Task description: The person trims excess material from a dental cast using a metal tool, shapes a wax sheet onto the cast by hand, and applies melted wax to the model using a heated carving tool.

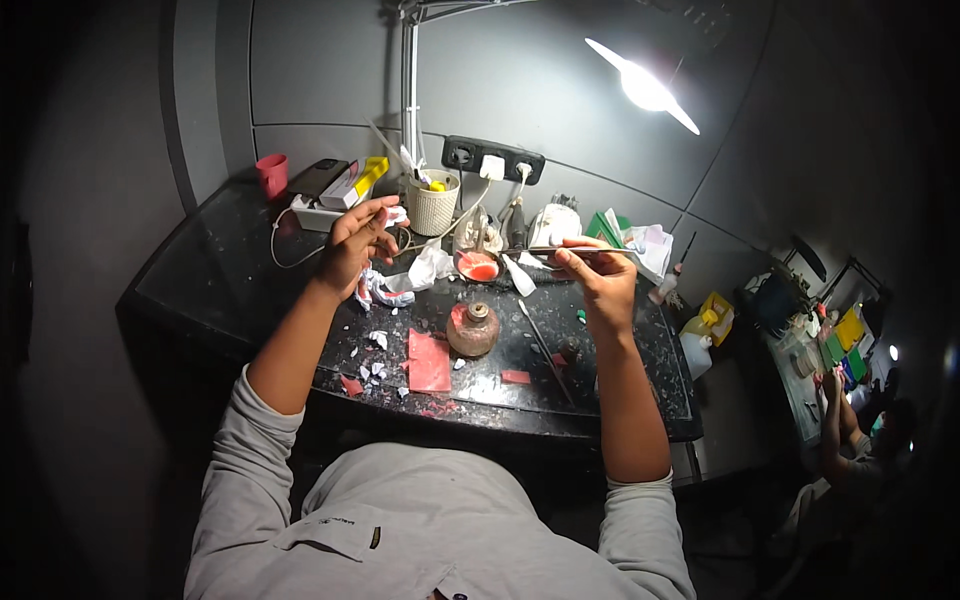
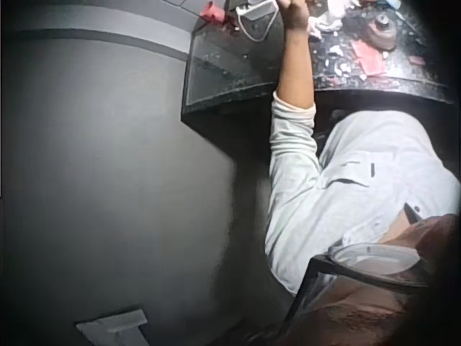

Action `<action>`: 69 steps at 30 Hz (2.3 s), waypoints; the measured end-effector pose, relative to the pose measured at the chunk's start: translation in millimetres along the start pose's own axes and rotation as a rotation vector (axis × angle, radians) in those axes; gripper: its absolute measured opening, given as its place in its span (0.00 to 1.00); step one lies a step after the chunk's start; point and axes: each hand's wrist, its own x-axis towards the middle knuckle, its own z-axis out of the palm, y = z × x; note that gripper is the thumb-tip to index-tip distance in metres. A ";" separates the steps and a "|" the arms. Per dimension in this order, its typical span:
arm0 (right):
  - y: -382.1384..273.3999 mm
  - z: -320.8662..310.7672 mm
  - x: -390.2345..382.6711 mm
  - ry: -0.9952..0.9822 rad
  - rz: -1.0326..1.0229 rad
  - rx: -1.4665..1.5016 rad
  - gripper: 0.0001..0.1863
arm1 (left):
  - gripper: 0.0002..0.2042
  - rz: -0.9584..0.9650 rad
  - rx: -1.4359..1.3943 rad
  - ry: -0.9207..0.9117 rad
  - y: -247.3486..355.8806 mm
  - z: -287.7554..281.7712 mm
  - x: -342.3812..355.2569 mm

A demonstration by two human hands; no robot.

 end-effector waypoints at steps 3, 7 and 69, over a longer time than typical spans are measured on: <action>9.6 -2.7 1.1 -0.013 0.031 0.007 0.13 | 0.27 -0.016 0.019 -0.006 -4.8 0.6 1.1; 14.3 -3.4 0.5 -0.018 0.056 0.015 0.13 | 0.26 -0.042 0.024 -0.006 -8.0 5.6 1.3; 23.5 -4.3 -4.2 0.018 0.073 0.284 0.09 | 0.23 -0.103 0.160 0.053 -9.2 20.2 -2.4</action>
